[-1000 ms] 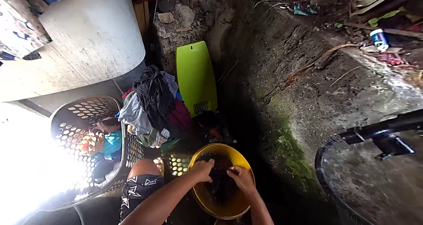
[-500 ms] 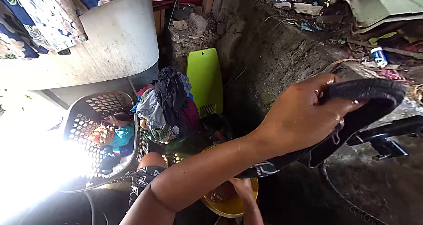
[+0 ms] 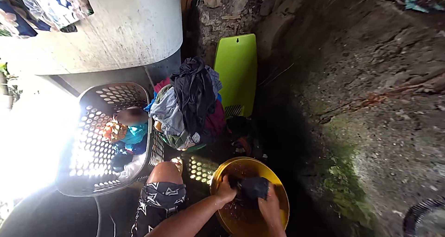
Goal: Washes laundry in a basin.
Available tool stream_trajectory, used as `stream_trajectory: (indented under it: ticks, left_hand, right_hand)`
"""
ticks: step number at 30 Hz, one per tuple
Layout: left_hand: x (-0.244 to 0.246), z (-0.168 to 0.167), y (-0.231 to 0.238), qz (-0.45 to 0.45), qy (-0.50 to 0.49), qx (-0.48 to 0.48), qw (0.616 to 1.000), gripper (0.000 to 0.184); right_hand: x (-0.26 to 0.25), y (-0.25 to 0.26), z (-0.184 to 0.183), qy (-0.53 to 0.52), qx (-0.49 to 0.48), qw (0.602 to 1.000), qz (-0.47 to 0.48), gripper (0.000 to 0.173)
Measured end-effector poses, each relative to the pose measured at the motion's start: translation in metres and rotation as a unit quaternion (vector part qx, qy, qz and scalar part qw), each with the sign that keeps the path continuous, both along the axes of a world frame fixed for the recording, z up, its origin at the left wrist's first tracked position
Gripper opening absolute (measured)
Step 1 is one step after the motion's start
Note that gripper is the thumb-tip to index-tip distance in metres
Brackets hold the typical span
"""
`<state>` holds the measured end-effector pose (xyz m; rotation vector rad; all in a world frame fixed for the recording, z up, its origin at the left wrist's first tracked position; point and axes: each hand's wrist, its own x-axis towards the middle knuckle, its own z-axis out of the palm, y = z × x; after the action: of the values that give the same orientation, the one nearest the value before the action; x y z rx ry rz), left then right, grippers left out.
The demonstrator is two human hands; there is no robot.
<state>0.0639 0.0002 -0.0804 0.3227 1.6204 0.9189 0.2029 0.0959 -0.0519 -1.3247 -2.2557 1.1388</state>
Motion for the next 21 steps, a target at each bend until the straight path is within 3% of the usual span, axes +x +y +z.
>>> stream_trajectory:
  ticks: [3, 5, 6, 7, 9, 12, 15, 17, 19, 21]
  left_hand:
    - [0.006, -0.002, 0.005, 0.049, -0.112, -0.011, 0.992, 0.078]
    - [0.012, -0.007, 0.005, 0.071, -0.176, -0.029, 0.981, 0.073]
    - [0.015, -0.01, 0.005, 0.082, -0.195, -0.034, 0.977, 0.071]
    - [0.017, -0.012, 0.005, 0.093, -0.208, -0.038, 0.973, 0.07]
    - [0.019, -0.014, 0.005, 0.111, -0.232, -0.041, 0.966, 0.069]
    - [0.02, -0.018, 0.014, 0.156, -0.264, -0.068, 0.949, 0.07]
    - [0.013, -0.024, 0.014, 0.152, -0.342, -0.02, 0.927, 0.08]
    - [0.018, -0.015, 0.014, 0.191, -0.381, 0.057, 0.903, 0.054]
    - [0.028, 0.005, 0.012, 0.237, -0.429, 0.101, 0.866, 0.024]
    - [0.035, 0.025, 0.007, 0.262, -0.434, 0.062, 0.86, 0.03]
  right_hand:
    - [-0.001, 0.005, -0.084, -0.253, -0.081, 0.962, 0.066, 0.058]
    - [-0.004, 0.004, -0.107, -0.423, -0.135, 0.884, 0.144, 0.074]
    - [-0.004, 0.007, -0.111, -0.45, -0.137, 0.867, 0.164, 0.075]
    - [-0.005, 0.012, -0.11, -0.431, -0.129, 0.879, 0.158, 0.072]
    - [-0.009, 0.029, -0.084, -0.333, -0.105, 0.928, 0.13, 0.067]
    - [-0.002, 0.039, -0.003, -0.122, -0.08, 0.978, 0.151, 0.058]
    - [0.028, 0.025, 0.074, 0.095, -0.077, 0.957, 0.263, 0.037]
    - [0.045, 0.022, 0.103, 0.203, -0.139, 0.919, 0.309, 0.03]
    - [0.054, 0.017, 0.093, 0.349, -0.171, 0.893, 0.229, 0.031]
    - [0.05, 0.002, 0.054, 0.47, -0.188, 0.862, -0.004, 0.038]
